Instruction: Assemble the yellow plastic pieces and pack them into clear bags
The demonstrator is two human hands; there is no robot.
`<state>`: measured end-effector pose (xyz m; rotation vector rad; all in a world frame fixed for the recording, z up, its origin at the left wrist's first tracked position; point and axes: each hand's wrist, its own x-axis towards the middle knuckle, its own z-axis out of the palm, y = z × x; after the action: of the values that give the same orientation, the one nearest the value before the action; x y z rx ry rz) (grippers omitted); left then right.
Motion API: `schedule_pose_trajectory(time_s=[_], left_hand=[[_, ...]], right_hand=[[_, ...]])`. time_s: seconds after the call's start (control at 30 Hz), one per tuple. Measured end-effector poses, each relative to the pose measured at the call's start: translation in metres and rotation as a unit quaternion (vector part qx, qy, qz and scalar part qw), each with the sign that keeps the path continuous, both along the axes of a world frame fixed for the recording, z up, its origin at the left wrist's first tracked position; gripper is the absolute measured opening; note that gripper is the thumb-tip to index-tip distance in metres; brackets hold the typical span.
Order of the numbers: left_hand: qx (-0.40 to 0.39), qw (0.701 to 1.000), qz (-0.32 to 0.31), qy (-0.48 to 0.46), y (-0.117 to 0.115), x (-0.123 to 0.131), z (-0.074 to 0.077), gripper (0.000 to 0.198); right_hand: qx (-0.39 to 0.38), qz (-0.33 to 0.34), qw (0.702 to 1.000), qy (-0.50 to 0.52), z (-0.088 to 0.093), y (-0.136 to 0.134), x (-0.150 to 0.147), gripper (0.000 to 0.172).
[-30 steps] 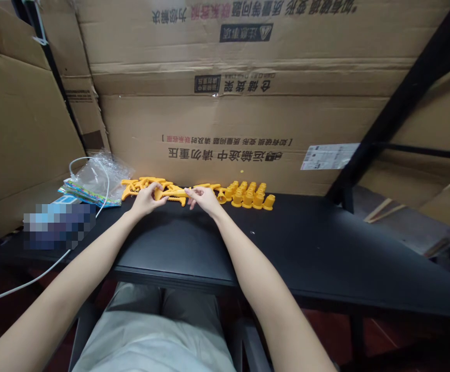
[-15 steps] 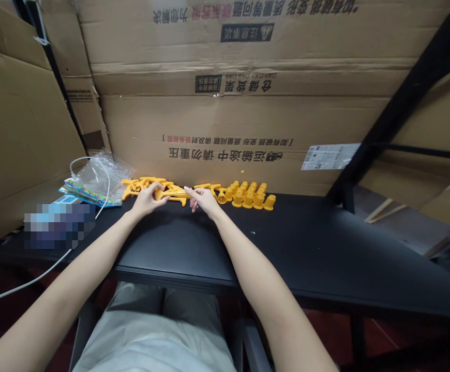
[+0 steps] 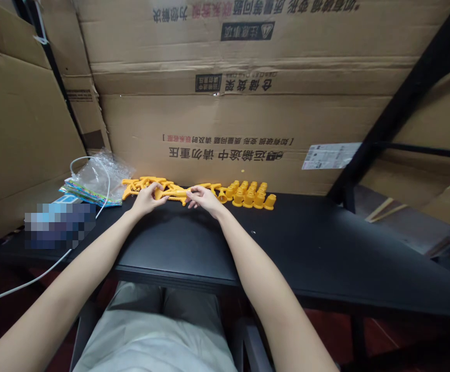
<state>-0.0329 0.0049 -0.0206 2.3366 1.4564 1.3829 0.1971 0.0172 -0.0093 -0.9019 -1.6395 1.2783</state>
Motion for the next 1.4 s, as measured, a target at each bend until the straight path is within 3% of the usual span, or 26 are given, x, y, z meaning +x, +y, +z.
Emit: schedule_pose_trajectory(time_s=[0.37,0.87,1.17,1.4], left_hand=[[0.011,1.0,-0.002,-0.003,0.001,-0.001,-0.002,0.026],[0.027,0.998,0.026,0.041,-0.002,-0.001,0.0,0.028],[0.07,0.994,0.046,0.068,-0.004,0.002,0.0,0.027],[0.104,0.99,0.05,0.078,-0.004,0.003,0.0,0.027]], right_hand=[[0.018,-0.037,0.999,0.029,0.0,-0.004,-0.008,0.042],[-0.087,-0.105,0.99,0.044,0.013,-0.016,-0.02,0.028],[-0.142,-0.145,0.975,0.088,0.008,-0.013,-0.025,0.031],[-0.196,-0.179,0.96,0.092,0.018,-0.022,-0.03,0.038]])
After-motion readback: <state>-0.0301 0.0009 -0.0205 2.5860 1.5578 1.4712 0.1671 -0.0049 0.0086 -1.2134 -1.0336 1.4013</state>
